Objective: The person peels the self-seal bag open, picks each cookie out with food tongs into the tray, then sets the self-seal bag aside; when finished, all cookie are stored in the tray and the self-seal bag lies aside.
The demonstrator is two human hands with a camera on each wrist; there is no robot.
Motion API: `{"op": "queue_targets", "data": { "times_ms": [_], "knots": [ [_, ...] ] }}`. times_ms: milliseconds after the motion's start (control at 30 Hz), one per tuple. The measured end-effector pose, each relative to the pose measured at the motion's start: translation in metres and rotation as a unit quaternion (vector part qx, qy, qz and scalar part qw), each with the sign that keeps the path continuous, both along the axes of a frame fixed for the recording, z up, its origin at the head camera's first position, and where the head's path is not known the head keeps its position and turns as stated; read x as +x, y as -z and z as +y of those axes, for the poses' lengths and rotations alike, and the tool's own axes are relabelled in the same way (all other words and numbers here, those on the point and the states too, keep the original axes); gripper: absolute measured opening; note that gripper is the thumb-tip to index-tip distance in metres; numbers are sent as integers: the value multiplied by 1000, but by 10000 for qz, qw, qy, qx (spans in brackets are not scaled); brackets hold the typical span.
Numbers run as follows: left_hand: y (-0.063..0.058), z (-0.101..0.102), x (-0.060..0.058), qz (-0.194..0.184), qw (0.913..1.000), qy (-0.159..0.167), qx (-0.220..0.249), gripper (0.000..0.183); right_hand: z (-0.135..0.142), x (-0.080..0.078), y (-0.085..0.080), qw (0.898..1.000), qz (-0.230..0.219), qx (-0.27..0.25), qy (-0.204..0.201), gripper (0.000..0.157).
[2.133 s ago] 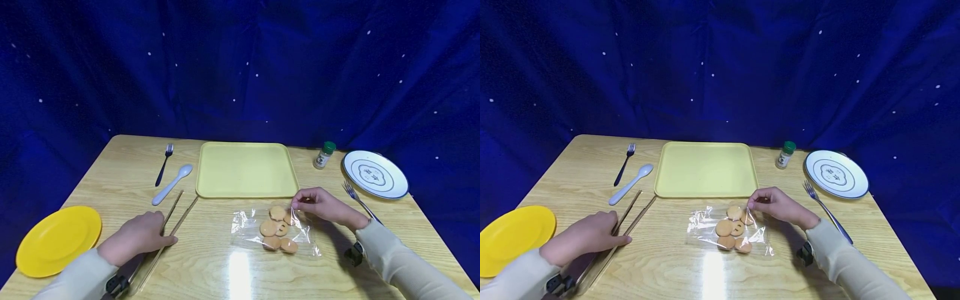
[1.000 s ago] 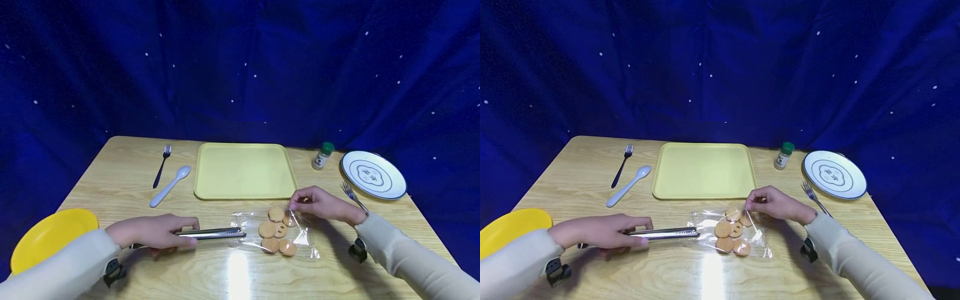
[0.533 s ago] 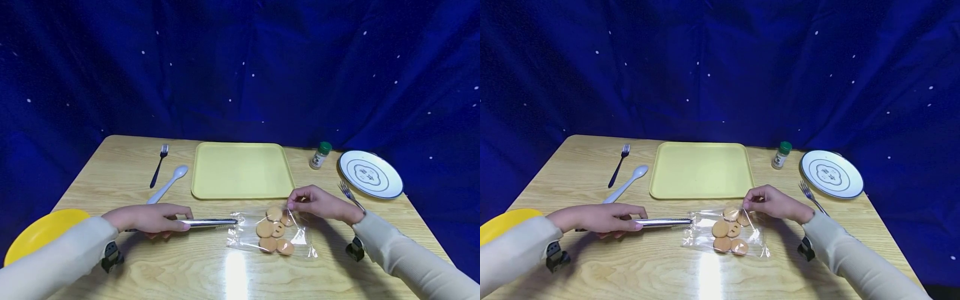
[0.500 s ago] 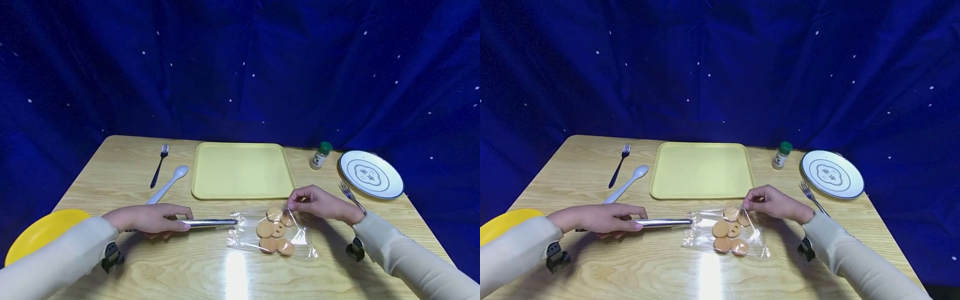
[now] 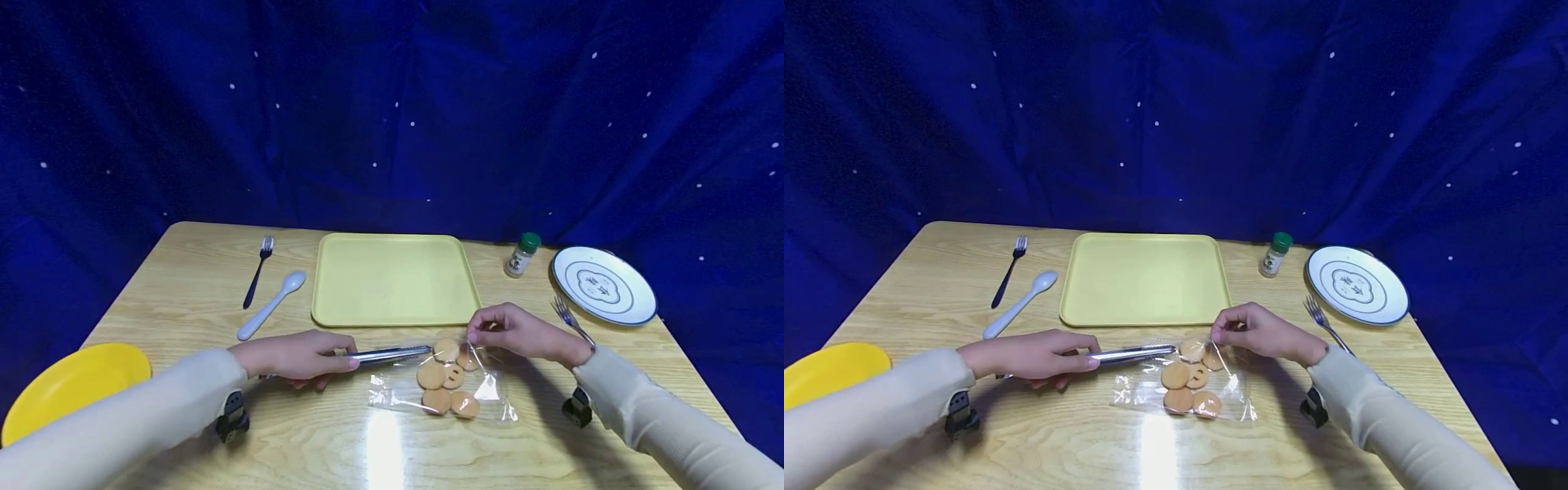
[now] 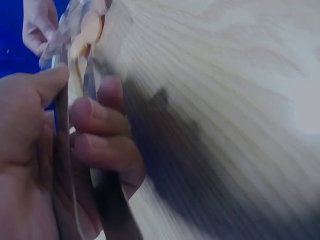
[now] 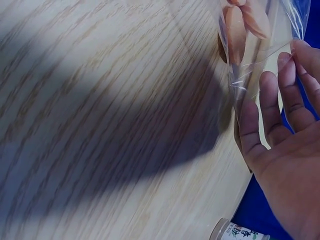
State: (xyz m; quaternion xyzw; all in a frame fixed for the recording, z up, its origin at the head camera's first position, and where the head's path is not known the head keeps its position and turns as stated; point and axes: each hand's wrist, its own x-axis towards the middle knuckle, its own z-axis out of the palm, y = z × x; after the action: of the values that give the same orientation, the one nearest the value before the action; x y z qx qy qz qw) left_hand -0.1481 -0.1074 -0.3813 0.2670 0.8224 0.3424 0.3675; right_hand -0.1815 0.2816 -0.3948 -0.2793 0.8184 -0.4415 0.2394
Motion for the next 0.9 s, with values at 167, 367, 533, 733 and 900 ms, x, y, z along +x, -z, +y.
{"op": "queue_targets", "data": {
  "times_ms": [167, 367, 533, 733, 900],
  "knots": [
    [0, 19, -6, -48, 10000, -16, -10, 32, -1, -1, -1, 10000, 30, 7, -16, 12],
    [1, 34, -13, -143, 9998, -26, -100, 41, -2, -1, 0, 10000, 50, -43, -47, 11],
    [-1, 39, -17, 49, 9995, -103, -298, 47, -2, 0, 1, 9999, 147, -49, 10, 10],
    [-5, 41, -21, 55, 9993, -136, -332, 46, -1, 0, 1, 9997, 225, -122, 43, 9],
    [0, 43, -22, 229, 9995, 126, -203, 42, -1, 1, 4, 9997, 160, -197, 65, 9]
  ]
}}
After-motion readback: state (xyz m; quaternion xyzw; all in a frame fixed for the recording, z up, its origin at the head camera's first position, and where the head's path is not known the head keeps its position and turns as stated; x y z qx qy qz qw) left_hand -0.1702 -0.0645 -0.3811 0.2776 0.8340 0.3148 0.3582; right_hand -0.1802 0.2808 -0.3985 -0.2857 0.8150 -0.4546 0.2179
